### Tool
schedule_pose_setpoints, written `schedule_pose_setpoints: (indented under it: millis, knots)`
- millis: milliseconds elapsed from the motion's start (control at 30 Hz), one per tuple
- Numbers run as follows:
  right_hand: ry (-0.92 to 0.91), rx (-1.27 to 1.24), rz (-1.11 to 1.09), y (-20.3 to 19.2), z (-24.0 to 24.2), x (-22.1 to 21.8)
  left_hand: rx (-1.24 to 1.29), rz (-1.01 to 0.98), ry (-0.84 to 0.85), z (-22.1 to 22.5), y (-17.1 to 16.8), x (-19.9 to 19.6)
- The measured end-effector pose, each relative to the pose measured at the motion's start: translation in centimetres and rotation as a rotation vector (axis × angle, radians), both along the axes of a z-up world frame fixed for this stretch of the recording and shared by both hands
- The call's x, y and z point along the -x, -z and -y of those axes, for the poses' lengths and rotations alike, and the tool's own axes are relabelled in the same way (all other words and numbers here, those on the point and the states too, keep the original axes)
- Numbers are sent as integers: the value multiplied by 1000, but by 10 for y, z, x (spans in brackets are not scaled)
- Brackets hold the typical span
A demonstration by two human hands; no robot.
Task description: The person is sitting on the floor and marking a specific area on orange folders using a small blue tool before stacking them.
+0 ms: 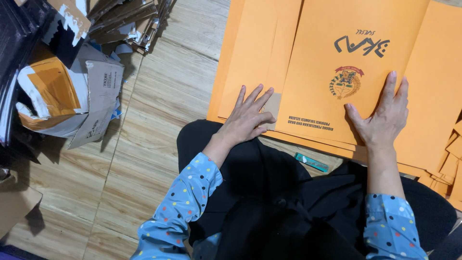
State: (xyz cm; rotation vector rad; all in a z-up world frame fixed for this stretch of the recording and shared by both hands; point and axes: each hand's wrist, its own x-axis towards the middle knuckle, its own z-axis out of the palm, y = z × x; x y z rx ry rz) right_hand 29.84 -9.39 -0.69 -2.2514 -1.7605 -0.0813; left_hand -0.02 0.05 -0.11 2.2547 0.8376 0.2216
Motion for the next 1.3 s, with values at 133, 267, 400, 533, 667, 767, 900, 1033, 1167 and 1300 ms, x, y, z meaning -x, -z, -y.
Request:
schedule_pose_setpoints:
  millis: [133,267,400,533,667,767,900,1033,1167,1300]
  knots:
    - [-22,-1,-19,1,1,-3,-4,13,10,1,1,1]
    - [-41,-1,-11,5,1,-6,-3,19,9,1,2,1]
    - [-62,8,4,4,0,-6,-18,22,13,0,4,2]
    - [-78,-11,-5,4,0,-7,-10,11,23,-1,2,1]
    - [-78,1,-13,7,1,-9,-16,10,20,0,5,2]
    - [-84,6,-37,7,0,-9,-17,25,23,0,6,2]
    - [-69,30,-36,10,2,-11,-21,35,26,0,7,2]
    - [-78,30,-27,11,2,-12,-14,9,32,-1,4,1]
    - [-87,33,-5,9,2,-10,-7,-1,23,-1,3,1]
    - [-93,6,17,6,-1,-7,-17,18,20,0,4,1]
